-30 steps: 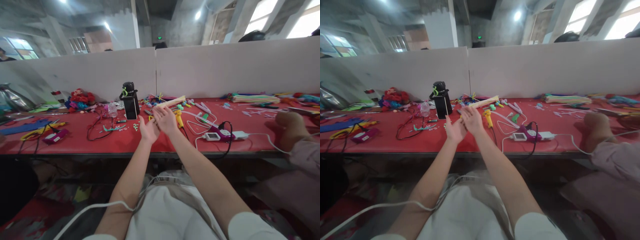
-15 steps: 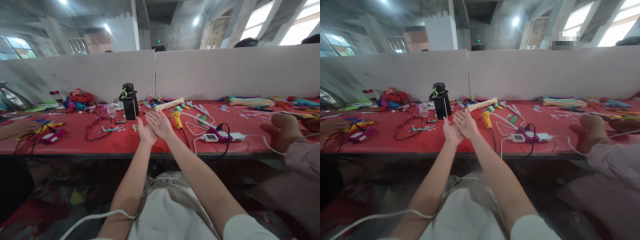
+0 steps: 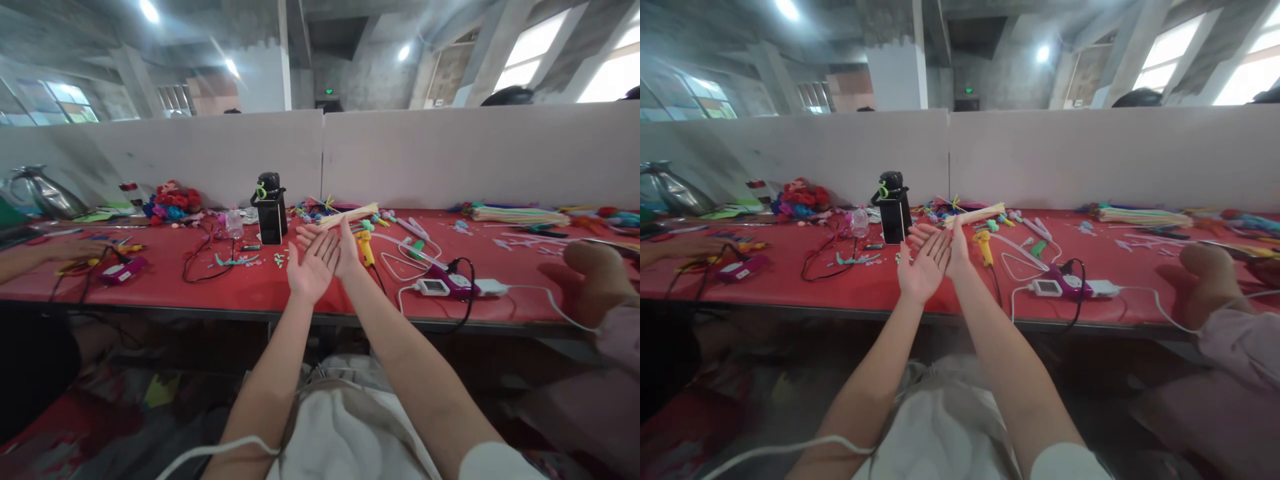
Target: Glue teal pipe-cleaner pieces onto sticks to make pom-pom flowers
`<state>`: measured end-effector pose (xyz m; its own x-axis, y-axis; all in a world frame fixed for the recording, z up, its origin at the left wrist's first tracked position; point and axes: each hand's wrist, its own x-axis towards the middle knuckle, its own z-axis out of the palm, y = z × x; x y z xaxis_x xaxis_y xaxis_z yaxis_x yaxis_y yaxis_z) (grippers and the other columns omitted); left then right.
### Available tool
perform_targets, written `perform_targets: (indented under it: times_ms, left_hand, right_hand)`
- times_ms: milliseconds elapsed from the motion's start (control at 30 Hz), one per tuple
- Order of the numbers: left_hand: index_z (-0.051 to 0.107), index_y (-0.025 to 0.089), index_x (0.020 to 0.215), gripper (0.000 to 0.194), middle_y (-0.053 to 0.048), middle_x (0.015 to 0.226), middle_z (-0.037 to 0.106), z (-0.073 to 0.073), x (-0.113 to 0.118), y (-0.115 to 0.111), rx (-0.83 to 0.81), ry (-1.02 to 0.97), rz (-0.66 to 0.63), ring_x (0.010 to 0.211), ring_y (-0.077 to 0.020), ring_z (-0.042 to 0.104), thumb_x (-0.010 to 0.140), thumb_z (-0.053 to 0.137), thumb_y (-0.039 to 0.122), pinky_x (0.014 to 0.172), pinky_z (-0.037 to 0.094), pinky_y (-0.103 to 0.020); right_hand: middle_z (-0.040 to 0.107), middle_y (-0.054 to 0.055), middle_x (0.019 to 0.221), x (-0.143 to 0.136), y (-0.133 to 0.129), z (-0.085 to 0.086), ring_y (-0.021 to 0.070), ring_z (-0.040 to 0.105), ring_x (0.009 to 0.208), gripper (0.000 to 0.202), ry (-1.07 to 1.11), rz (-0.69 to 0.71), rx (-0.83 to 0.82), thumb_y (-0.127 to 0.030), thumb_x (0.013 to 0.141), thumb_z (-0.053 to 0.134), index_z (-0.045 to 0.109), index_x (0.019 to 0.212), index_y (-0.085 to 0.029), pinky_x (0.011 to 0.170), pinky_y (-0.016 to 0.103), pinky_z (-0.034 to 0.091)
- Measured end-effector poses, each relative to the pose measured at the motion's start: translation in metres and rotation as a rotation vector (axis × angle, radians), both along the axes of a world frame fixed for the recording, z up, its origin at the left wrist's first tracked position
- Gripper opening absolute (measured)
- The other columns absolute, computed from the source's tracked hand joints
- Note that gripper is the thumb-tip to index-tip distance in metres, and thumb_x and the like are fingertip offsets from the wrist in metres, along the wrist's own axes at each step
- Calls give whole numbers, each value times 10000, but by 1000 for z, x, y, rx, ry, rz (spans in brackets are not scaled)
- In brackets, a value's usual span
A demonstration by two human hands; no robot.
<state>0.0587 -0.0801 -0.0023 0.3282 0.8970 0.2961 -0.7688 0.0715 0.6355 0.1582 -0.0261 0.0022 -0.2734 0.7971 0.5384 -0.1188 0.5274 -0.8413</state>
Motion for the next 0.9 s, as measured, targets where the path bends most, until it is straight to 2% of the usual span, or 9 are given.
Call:
perform_targets:
  times_ms: [67, 167, 233, 300, 400, 500, 633, 733, 900]
  left_hand:
    - [687, 128, 1235, 650, -145, 1470, 610, -5, -5, 1, -79, 30, -42, 1478, -244, 466, 1038, 282, 596, 1171, 439, -373]
    - [723, 113, 1135, 385, -167, 1345, 694, 0, -15, 1, -157, 150, -15, 1351, -265, 600, 1009, 493, 395, 1122, 481, -369]
    - [726, 128, 1049, 226, -155, 1216, 750, 7, -21, 0, -219, 221, 116, 1275, -269, 652, 937, 585, 264, 1093, 499, -379]
    - [711, 169, 996, 168, -114, 1144, 770, 12, -23, 0, -292, 230, 249, 1263, -262, 656, 915, 598, 263, 1087, 500, -388]
    - [713, 194, 1046, 400, -113, 1199, 754, 13, -16, -1, -225, 182, 144, 1341, -285, 598, 988, 441, 482, 1105, 487, -428]
    - [723, 156, 1050, 660, -169, 1195, 750, 12, -10, -1, -130, 142, 52, 1370, -326, 569, 986, 204, 559, 1087, 494, -465]
    - [720, 154, 1062, 635, -164, 1225, 748, 13, -23, 0, -126, 146, 143, 1366, -335, 574, 962, 304, 624, 1074, 512, -462]
    - [730, 163, 1080, 638, -140, 1258, 743, 14, -33, -3, -68, 111, 198, 1351, -293, 598, 986, 321, 644, 1088, 504, -398]
    - [745, 166, 1093, 542, -108, 1331, 715, -3, -27, -14, -78, -52, 138, 1410, -223, 550, 1030, 352, 535, 1184, 425, -332]
  right_hand:
    - [760, 178, 1132, 11, -1, 6, 294, 703, 1105, 790, 190, 30, -151, -833, 906, 252, 678, 1026, -179, 1016, 457, 542]
    - [769, 161, 1098, 27, -10, 13, 296, 698, 1082, 671, 449, 117, -371, -819, 840, 460, 682, 976, -201, 1068, 468, 521]
    - [765, 142, 1120, 31, -19, 17, 282, 681, 1138, 586, 485, 130, -354, -748, 871, 492, 690, 988, -209, 1102, 460, 494]
    - [743, 123, 1210, 26, -31, 19, 268, 634, 1252, 589, 466, 135, -266, -725, 919, 414, 695, 1055, -226, 1116, 458, 479]
    - [699, 111, 1328, 1, -44, 18, 265, 578, 1356, 656, 405, 216, -233, -737, 950, 282, 670, 1152, -249, 1088, 476, 504]
    - [718, 126, 1295, -29, -48, 8, 264, 639, 1291, 528, 403, 273, -324, -661, 932, 436, 663, 1122, -224, 1092, 450, 519]
    - [774, 142, 970, -45, -41, -18, 294, 748, 1015, 418, 355, 67, -401, -591, 817, 650, 664, 970, -203, 941, 435, 606]
    - [757, 103, 873, -41, -32, -32, 265, 742, 959, 371, 363, -92, -384, -583, 813, 637, 633, 917, -227, 883, 396, 606]
    - [759, 131, 935, -32, -27, -24, 280, 717, 1060, 627, 319, -11, -399, -806, 855, 422, 662, 907, -230, 885, 411, 601]
